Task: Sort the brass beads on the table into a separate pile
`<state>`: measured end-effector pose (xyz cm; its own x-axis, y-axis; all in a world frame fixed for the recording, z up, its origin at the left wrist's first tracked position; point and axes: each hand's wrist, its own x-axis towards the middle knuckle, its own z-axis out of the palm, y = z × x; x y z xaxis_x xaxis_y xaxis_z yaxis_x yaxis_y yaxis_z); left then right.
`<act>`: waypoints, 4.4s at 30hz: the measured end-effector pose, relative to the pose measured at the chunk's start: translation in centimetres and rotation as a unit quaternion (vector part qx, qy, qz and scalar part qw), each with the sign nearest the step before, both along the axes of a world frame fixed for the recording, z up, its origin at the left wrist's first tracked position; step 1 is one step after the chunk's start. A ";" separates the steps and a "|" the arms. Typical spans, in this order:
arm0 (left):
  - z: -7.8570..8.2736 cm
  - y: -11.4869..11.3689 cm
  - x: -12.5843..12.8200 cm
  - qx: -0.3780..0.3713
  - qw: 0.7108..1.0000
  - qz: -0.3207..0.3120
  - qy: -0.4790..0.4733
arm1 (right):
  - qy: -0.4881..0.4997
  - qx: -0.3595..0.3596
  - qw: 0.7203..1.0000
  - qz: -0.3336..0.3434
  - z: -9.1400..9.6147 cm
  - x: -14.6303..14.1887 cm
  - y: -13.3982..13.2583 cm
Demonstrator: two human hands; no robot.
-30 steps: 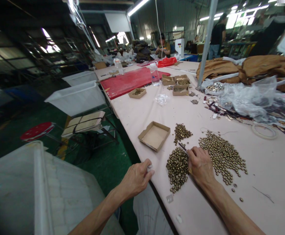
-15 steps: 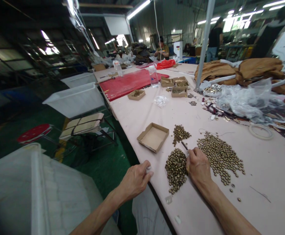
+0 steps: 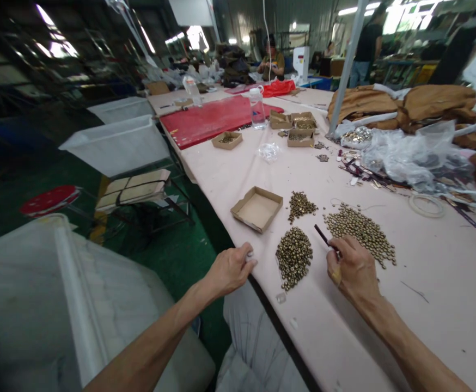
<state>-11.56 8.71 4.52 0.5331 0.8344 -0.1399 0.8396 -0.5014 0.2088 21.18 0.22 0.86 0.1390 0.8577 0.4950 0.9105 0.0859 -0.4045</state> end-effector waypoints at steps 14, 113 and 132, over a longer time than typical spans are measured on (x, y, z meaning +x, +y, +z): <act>-0.4 -0.1 0.1 0.013 1.000 0.003 0.006 | 0.025 -0.003 0.998 0.056 -3.3 -2.7 -4.6; -0.2 0.0 -0.1 0.026 1.000 0.003 0.012 | -0.085 -0.016 0.996 0.013 -3.0 -2.8 -0.9; 0.1 -0.2 -0.2 0.009 1.000 0.012 0.026 | -0.104 0.018 0.992 -0.067 -1.4 -0.3 1.7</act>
<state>-11.77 8.46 4.62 0.5046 0.8501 -0.1507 0.8613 -0.4836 0.1556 20.93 1.93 -0.53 0.1420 0.8198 0.5547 0.9781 -0.0303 -0.2057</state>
